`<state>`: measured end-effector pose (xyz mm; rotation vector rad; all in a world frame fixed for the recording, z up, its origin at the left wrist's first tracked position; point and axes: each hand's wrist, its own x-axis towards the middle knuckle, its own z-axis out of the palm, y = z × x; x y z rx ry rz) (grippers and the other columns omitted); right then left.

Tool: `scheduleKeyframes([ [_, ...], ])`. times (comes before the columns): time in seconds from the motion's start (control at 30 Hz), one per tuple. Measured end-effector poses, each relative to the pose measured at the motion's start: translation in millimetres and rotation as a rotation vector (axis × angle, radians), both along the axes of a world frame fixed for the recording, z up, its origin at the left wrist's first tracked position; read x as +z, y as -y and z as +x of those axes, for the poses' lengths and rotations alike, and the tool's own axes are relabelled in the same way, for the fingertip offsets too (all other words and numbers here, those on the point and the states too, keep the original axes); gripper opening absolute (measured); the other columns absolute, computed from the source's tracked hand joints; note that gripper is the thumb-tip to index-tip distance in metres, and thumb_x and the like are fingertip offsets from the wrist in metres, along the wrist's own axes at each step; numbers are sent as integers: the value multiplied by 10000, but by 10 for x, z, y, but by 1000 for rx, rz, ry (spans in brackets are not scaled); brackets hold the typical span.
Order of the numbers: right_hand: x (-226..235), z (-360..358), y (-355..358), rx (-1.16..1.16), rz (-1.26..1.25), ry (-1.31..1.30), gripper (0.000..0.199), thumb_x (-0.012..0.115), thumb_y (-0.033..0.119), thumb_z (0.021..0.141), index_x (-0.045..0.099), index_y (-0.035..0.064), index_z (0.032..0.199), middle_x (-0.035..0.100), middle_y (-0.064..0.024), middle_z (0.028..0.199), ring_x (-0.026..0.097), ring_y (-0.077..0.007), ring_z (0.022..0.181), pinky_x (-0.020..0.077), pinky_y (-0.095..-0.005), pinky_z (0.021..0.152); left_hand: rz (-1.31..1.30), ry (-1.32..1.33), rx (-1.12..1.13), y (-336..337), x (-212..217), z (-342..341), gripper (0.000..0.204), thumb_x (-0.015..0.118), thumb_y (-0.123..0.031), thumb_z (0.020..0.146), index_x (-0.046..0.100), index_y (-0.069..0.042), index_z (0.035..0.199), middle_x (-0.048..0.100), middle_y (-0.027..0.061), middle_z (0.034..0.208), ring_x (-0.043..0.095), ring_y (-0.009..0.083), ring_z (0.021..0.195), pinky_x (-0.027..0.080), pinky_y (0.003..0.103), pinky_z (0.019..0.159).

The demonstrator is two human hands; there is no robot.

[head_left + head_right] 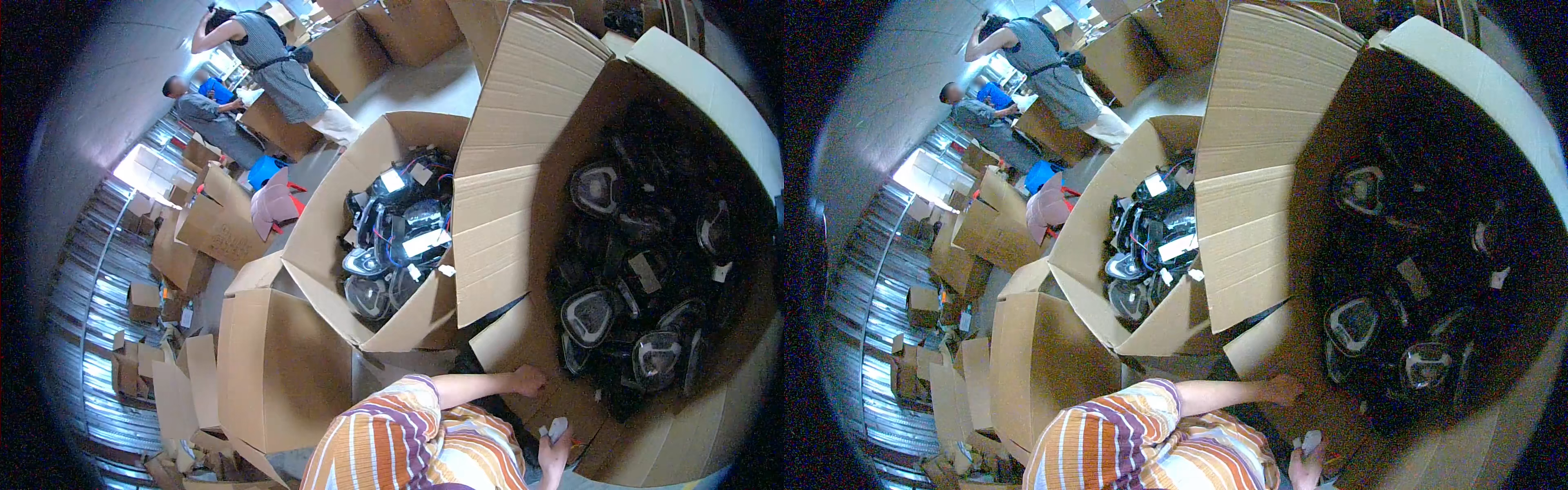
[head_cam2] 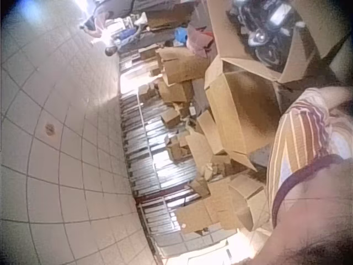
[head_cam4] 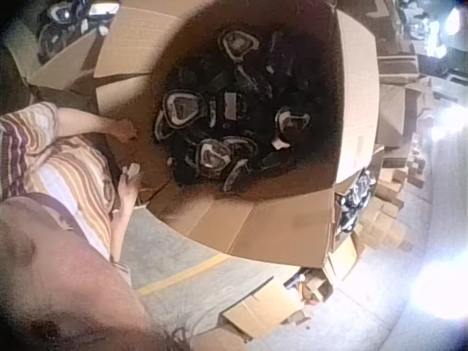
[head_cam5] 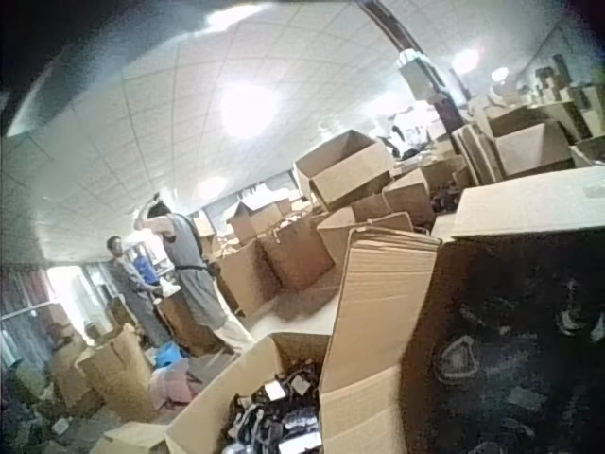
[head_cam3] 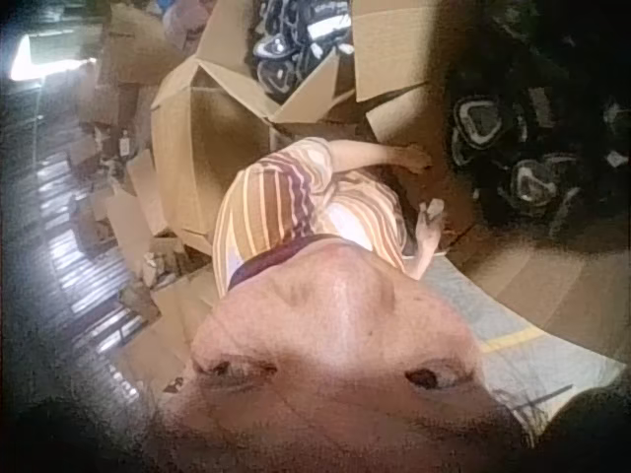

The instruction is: The person tests headlights by connecting their wire connectors to a handheld power tester to light them up and transferring them between cardboard boxes.

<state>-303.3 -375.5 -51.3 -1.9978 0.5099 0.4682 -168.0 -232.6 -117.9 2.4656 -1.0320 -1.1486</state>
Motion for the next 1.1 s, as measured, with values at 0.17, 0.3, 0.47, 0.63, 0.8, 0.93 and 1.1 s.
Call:
scheduleKeyframes([
  [0.17,-12,30,-29,-126,197,31,545,435,-10,633,168,-91,1102,355,-202,1038,359,-226,990,297,-279,810,-39,43,-30,-15,-195,-8,338,469,-307,638,463,-57,865,510,114,783,485,260,712,402,356,611],
  [0.3,22,43,-20,-108,263,54,496,437,-9,631,223,-73,1074,376,-185,1003,382,-217,951,307,-275,793,-146,141,69,-54,-524,-109,260,421,-269,662,541,-49,732,541,138,684,526,287,649,435,393,547],
  [0.47,35,-10,-22,-140,227,110,434,433,-15,622,285,-51,1029,391,-161,975,390,-210,929,308,-269,785,-96,57,1,-21,-247,-102,337,426,-274,668,454,-59,926,516,127,779,492,286,721,404,392,602],
  [0.63,-77,-75,-30,-87,134,7,443,483,35,653,286,-42,1041,393,-165,1009,391,-217,938,317,-283,782,-273,85,105,51,-364,-160,252,433,-259,644,543,-37,692,535,150,677,526,280,641,426,399,548],
  [0.8,439,241,-61,100,-105,-51,426,517,151,670,324,-15,1012,462,-176,911,433,-286,883,332,-330,760,488,407,30,248,-250,-246,239,420,-269,657,557,-103,761,542,127,771,526,258,699,417,396,587],
  [0.93,339,220,-26,39,-10,-111,396,464,83,632,318,-14,987,459,-210,873,446,-318,856,358,-344,711,-12,55,76,9,79,104,237,423,-282,661,549,-101,746,542,127,713,521,285,666,416,389,586],
  [1.1,321,152,29,-29,16,-101,392,461,93,637,306,-9,983,470,-218,832,474,-342,785,381,-353,650,-110,29,61,130,-122,15,251,406,-298,682,535,-95,754,539,135,708,518,294,656,413,398,577],
])
